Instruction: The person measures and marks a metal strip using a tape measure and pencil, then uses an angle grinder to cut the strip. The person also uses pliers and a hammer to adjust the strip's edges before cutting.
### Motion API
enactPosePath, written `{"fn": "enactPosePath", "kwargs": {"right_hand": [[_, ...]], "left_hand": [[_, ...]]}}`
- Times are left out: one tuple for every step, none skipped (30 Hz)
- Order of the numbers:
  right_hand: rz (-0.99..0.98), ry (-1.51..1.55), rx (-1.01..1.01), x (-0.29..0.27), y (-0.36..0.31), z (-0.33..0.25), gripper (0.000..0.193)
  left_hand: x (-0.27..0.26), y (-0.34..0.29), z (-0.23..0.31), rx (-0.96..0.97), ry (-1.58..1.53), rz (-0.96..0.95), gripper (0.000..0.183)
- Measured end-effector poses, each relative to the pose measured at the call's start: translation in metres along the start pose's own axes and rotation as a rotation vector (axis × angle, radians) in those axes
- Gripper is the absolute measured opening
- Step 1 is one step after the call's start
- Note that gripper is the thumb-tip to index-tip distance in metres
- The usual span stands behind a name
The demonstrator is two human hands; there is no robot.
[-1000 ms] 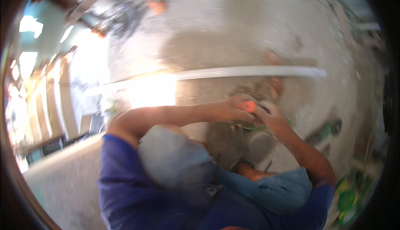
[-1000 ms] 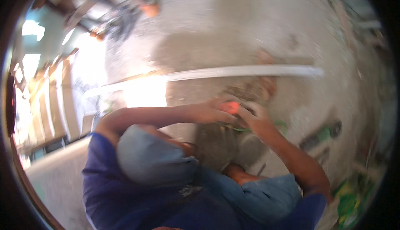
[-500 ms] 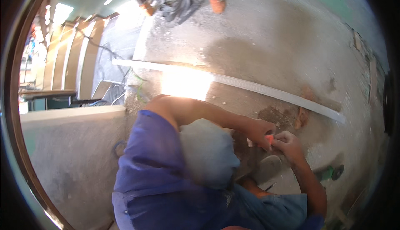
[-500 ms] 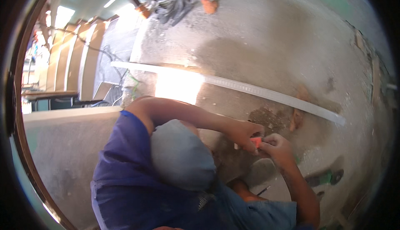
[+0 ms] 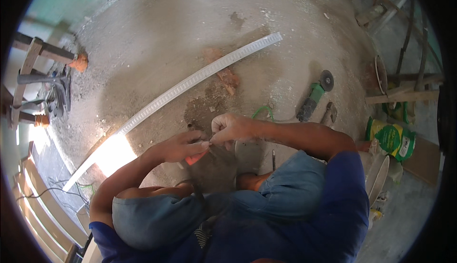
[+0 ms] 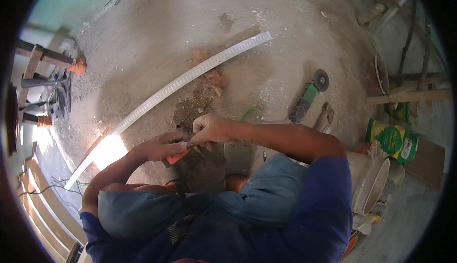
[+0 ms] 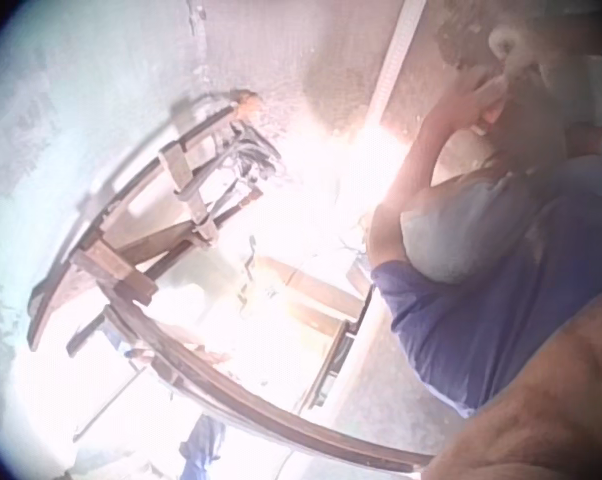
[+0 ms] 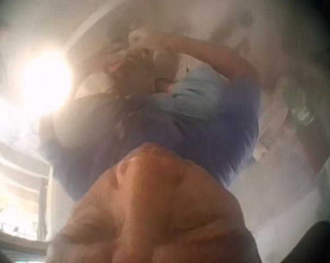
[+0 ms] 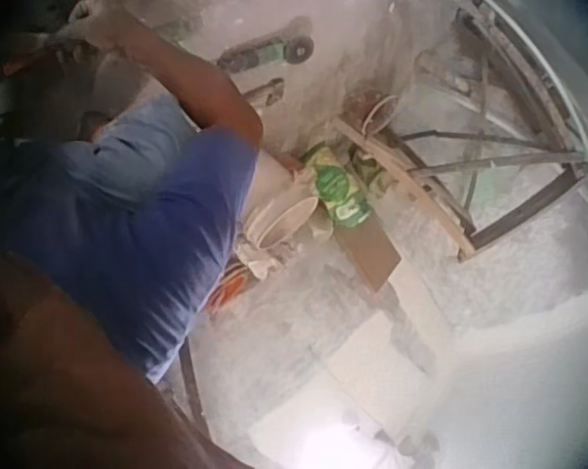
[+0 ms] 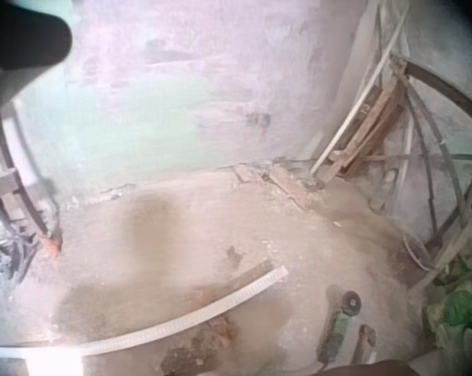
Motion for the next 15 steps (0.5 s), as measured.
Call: {"fn": "enactPosePath", "kwargs": {"right_hand": [[0.007,0.041,-0.010,-0.005,-0.001,0.002,0.021],[0.040,0.110,-0.030,-0.016,-0.002,0.005,0.021],[0.070,0.178,-0.051,-0.026,-0.002,0.006,0.020],[0.099,0.246,-0.073,-0.037,-0.004,0.007,0.019],[0.140,0.278,-0.107,-0.051,-0.008,0.005,0.018],[0.175,0.312,-0.145,-0.064,-0.013,0.001,0.017],[0.213,0.342,-0.179,-0.078,-0.019,-0.004,0.016],[0.243,0.358,-0.201,-0.090,-0.023,-0.007,0.016],[0.273,0.376,-0.221,-0.103,-0.025,-0.007,0.016],[0.304,0.395,-0.244,-0.116,-0.029,-0.007,0.017],[0.344,0.415,-0.288,-0.132,-0.035,-0.007,0.017],[0.377,0.430,-0.331,-0.150,-0.040,-0.007,0.018],[0.416,0.447,-0.372,-0.169,-0.047,-0.005,0.019],[0.494,0.464,-0.369,-0.193,-0.055,0.002,0.019],[0.569,0.481,-0.363,-0.217,-0.061,0.010,0.020]], "left_hand": [[-0.002,-0.001,0.001,-0.018,0.028,-0.005,0.042],[-0.003,0.000,-0.004,-0.068,0.032,-0.041,0.041],[-0.005,-0.002,-0.010,-0.120,0.037,-0.073,0.039],[-0.008,-0.004,-0.017,-0.171,0.041,-0.105,0.037],[-0.013,-0.005,-0.026,-0.176,0.012,-0.082,0.035],[-0.017,-0.005,-0.041,-0.187,-0.015,-0.054,0.032],[-0.018,-0.006,-0.047,-0.193,-0.046,-0.026,0.030],[-0.016,-0.007,-0.048,-0.197,-0.166,-0.018,0.028],[-0.015,-0.008,-0.047,-0.202,-0.287,-0.011,0.026],[-0.013,-0.010,-0.046,-0.208,-0.406,-0.005,0.024],[-0.014,-0.008,-0.054,-0.218,-0.380,0.000,0.024],[-0.018,-0.006,-0.071,-0.227,-0.357,0.014,0.023],[-0.020,-0.006,-0.078,-0.236,-0.333,0.021,0.023],[-0.022,-0.007,-0.084,-0.256,-0.322,0.030,0.023],[-0.023,-0.008,-0.088,-0.279,-0.313,0.041,0.023]]}}
Point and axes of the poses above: each hand's wrist, its own y-axis towards the middle knuckle, its own x-axis out of the palm, z = x × y, the point moved 9 cm from there along y, towards the middle knuckle, and after that the axes turned 6 degrees about y, right-handed, at the moved point
